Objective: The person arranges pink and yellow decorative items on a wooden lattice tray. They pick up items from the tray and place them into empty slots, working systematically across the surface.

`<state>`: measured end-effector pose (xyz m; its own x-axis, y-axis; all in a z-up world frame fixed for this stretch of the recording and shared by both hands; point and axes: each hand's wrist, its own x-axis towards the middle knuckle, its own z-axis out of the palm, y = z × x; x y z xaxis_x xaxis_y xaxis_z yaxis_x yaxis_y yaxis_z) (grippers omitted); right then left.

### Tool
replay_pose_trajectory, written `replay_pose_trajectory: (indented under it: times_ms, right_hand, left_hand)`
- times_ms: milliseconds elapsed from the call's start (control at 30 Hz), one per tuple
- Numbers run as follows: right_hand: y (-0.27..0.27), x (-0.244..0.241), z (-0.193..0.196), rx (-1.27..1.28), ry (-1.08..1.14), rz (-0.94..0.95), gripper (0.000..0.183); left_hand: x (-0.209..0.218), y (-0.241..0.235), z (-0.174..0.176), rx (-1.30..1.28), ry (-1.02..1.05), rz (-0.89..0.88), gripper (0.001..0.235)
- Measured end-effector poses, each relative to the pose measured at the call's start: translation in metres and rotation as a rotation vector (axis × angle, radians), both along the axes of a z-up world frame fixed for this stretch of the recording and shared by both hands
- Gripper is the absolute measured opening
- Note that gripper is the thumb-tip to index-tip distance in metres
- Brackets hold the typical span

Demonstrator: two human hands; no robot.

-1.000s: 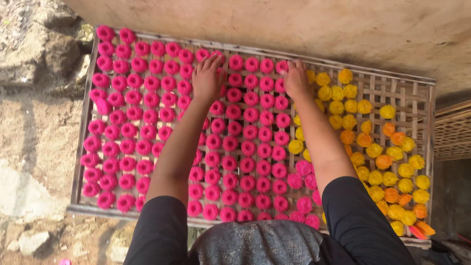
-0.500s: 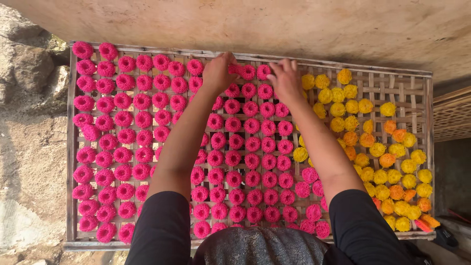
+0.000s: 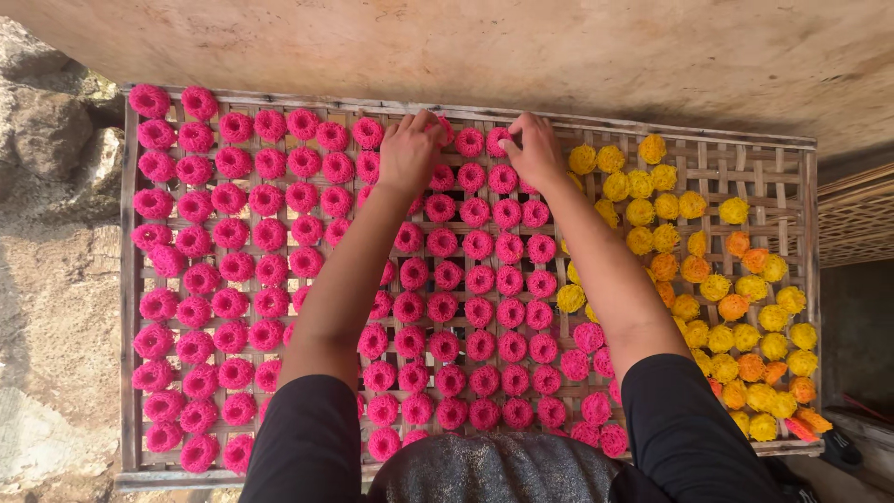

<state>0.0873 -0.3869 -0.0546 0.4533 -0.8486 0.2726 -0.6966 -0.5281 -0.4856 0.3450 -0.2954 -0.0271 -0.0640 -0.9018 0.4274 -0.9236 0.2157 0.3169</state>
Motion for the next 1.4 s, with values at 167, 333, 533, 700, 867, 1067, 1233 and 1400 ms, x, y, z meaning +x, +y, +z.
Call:
replay_pose_trajectory:
  times_ms: [167, 333, 533, 700, 867, 1067, 1233, 1400]
  right_hand:
    - [-0.003, 0.005, 0.016, 0.157, 0.047, 0.061, 0.030]
    - [-0.002, 0.011, 0.049, 0.082, 0.055, 0.247, 0.024]
    - [0.029, 0.024, 0.085, 0.434, 0.176, 0.027, 0.032]
    - [0.042, 0.026, 0.089, -0.149, 0.309, 0.095, 0.033]
    - [0.038, 0.055, 0.060, -0.279, 0.166, 0.186, 0.037]
    - [0.022, 0.074, 0.055, 0.206, 0.119, 0.136, 0.036]
    - [0.043, 0.072, 0.066, -0.162, 0.096, 0.202, 0.028]
    - [0.083, 0.053, 0.062, -0.188, 0.167, 0.082, 0.019]
  left_hand:
    - [-0.016, 0.042, 0.001, 0.100, 0.000, 0.034, 0.049]
    - [-0.022, 0.040, 0.003, 0.324, 0.063, 0.064, 0.050]
    - [-0.018, 0.032, -0.003, 0.364, 0.188, 0.075, 0.056]
    - [-0.016, 0.047, -0.002, 0.091, -0.063, 0.073, 0.025]
    - [-0.011, 0.067, 0.010, 0.099, 0.146, -0.019, 0.044]
    - [-0.001, 0.068, 0.012, 0.030, 0.065, -0.085, 0.022]
    - [0.001, 0.079, 0.003, -0.003, 0.145, -0.096, 0.012]
    - [-0.009, 0.115, -0.003, 0.009, 0.053, 0.087, 0.021]
